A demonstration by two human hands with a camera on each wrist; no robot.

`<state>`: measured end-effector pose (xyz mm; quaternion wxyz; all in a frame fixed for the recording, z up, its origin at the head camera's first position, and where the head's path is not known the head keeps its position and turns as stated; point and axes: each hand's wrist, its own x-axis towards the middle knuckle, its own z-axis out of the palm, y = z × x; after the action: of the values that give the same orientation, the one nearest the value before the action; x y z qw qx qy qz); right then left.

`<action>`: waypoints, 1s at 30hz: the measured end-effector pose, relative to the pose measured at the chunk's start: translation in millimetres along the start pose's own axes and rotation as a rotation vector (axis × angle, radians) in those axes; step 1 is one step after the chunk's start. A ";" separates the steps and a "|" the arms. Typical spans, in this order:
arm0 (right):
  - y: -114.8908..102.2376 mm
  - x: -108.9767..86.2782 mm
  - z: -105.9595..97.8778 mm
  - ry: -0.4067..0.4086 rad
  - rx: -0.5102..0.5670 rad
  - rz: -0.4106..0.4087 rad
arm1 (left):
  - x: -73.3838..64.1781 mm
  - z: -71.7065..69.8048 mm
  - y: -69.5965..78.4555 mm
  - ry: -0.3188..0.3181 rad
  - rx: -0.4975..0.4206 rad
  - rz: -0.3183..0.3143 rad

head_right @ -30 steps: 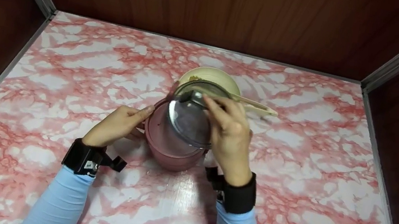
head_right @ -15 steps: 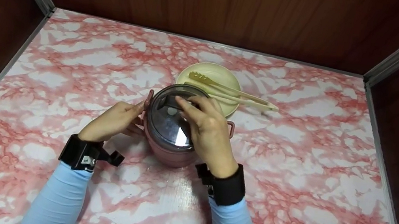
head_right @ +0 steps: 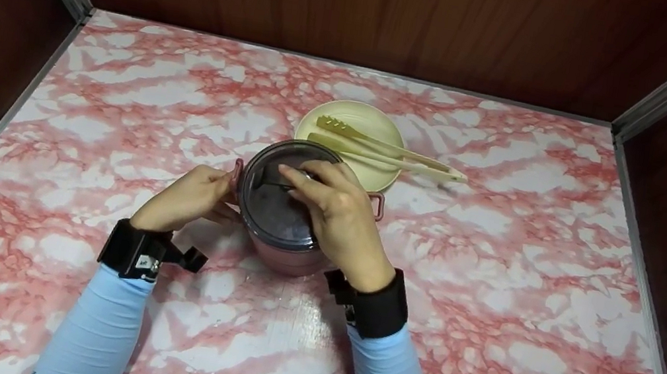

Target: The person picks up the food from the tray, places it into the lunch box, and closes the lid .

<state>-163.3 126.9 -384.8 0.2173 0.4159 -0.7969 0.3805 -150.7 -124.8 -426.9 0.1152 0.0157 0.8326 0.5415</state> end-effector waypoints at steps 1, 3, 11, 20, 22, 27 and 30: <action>0.0 0.0 -0.5 -0.002 -0.005 -0.004 | 0.1 0.2 -0.1 0.000 0.003 0.003; -0.6 0.3 -1.3 -0.007 -0.018 -0.013 | 0.2 0.4 -0.1 -0.002 0.003 0.006; -7.7 3.5 -4.4 -0.017 -0.091 -0.014 | 1.0 -0.6 4.4 -0.016 0.012 -0.003; -9.2 7.1 2.4 -0.005 -0.119 -0.013 | 0.6 -4.9 4.8 0.009 0.020 -0.006; -9.2 7.2 5.4 0.010 -0.127 -0.018 | 0.8 -4.7 4.0 0.014 0.014 -0.011; -7.9 4.3 9.2 0.022 -0.183 -0.009 | 0.8 -1.5 1.6 0.020 -0.019 -0.037; -6.2 0.2 5.5 0.019 -0.222 -0.004 | 0.1 1.9 1.0 0.012 -0.026 -0.048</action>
<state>-158.4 120.2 -385.4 0.2704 0.3873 -0.8312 0.2934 -150.5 -122.6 -426.8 0.1233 -0.0090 0.8262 0.5497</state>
